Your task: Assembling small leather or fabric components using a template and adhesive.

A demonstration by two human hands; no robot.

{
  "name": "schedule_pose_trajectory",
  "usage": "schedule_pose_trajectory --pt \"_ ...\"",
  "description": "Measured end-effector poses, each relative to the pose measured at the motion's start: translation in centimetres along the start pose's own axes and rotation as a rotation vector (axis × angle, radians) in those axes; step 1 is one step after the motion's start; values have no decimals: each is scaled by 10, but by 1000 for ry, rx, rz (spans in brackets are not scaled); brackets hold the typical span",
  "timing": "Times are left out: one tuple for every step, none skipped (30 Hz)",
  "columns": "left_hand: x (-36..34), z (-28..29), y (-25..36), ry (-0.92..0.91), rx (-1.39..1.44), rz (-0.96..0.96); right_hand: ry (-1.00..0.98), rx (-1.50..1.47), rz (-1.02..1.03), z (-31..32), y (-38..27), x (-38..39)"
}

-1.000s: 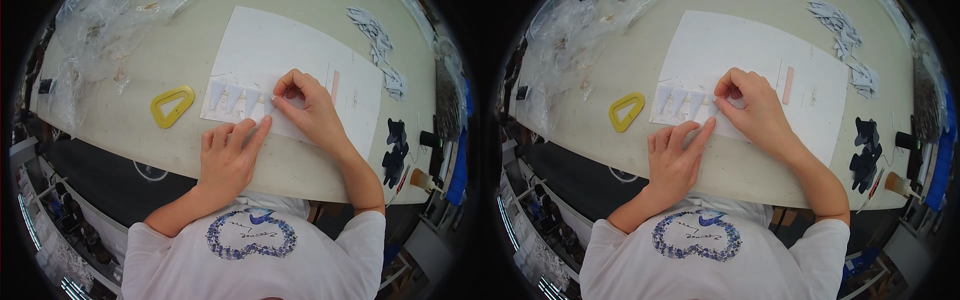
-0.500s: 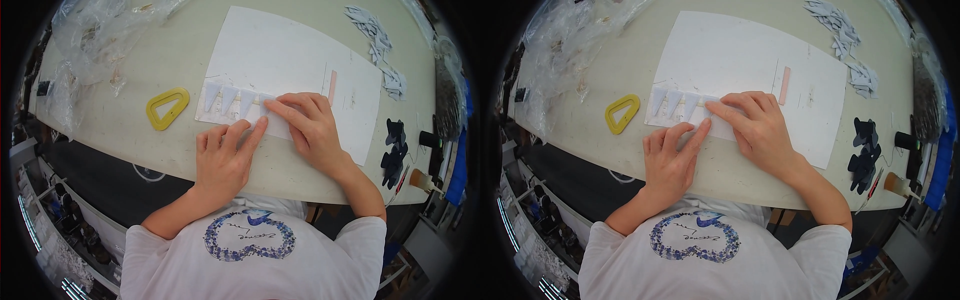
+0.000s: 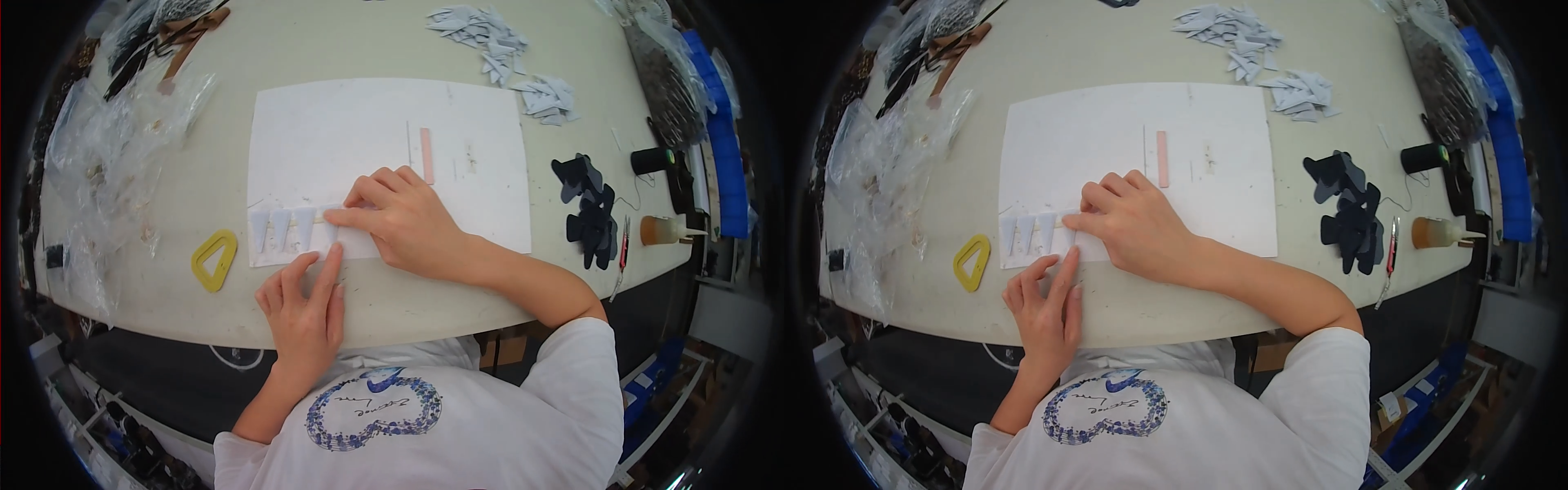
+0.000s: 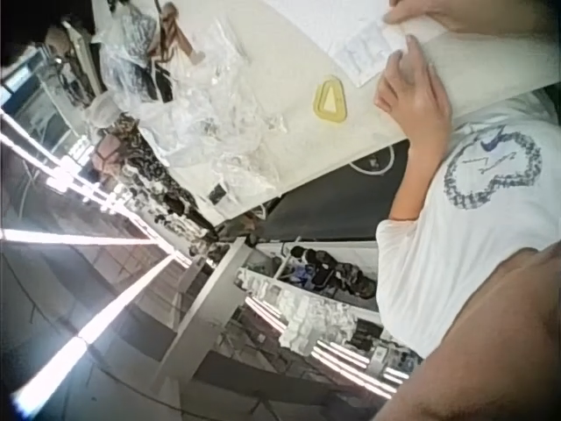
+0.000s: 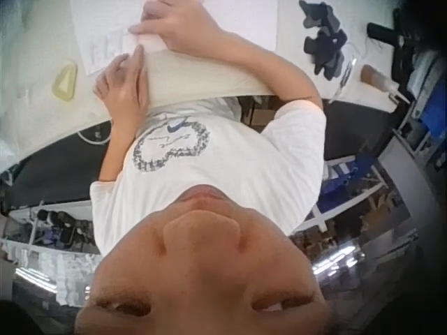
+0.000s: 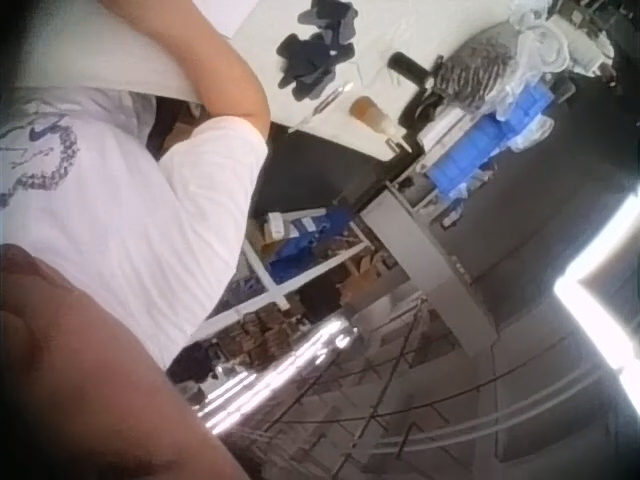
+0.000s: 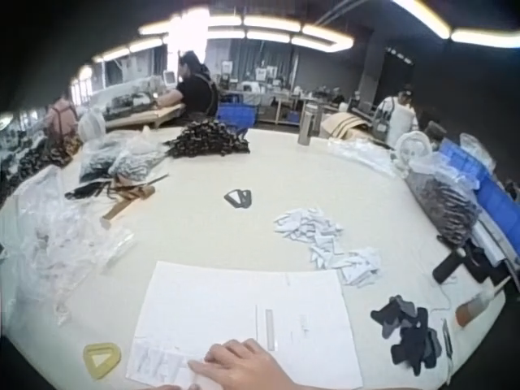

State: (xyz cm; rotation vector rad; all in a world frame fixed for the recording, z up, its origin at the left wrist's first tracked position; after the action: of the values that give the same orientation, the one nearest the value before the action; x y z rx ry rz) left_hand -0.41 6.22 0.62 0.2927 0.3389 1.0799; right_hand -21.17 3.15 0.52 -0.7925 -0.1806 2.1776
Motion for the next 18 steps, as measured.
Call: schedule_pose_trajectory --pt "2 2 -2 -2 14 26 3 32 -9 4 8 0" --pt "3 1 -5 -7 30 50 94 -115 -60 9 18 2" --pt "2 0 -7 -2 64 51 188 -263 -105 17 30 3" --pt "4 0 -9 7 72 42 223 -145 -170 34 44 1" --pt "7 1 -13 34 101 66 255 -39 -229 53 63 2" --pt "9 2 -16 58 136 85 274 91 -291 76 88 10" --pt "10 2 -15 63 148 81 264 331 -318 101 110 24" --pt "8 3 -15 62 169 78 250 479 -398 123 135 47" --pt "6 2 -14 64 189 75 205 600 -464 137 157 74" --pt "4 3 -12 75 193 75 94 695 -524 142 174 100" --pt "3 2 -12 58 206 79 -18 783 -581 145 186 114" --pt "5 1 -12 39 218 87 -17 780 -569 148 190 112" --pt "7 2 -14 44 213 101 -50 778 -585 145 193 108" --pt "7 3 -14 41 228 106 -83 777 -603 143 196 105" --pt "7 3 -14 38 244 110 -85 767 -594 142 197 104" --pt "7 3 -15 46 236 118 -41 739 -604 145 200 103" --pt "7 4 -14 75 232 97 2 709 -615 148 202 102" --pt "7 5 -13 101 228 75 5 700 -606 150 202 104"
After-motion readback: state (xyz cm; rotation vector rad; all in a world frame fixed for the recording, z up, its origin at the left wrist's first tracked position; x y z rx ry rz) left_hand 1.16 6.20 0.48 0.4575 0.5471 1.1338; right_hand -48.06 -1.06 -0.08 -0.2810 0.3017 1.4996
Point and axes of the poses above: each hand's wrist, its own x-axis away from the middle knuckle, its own z-axis out of the back of the hand, y = z × x, the point moved 4 cm from there along -x, towards the middle knuckle, and after that the axes turned 14 degrees about z, right-handed, at the moved point
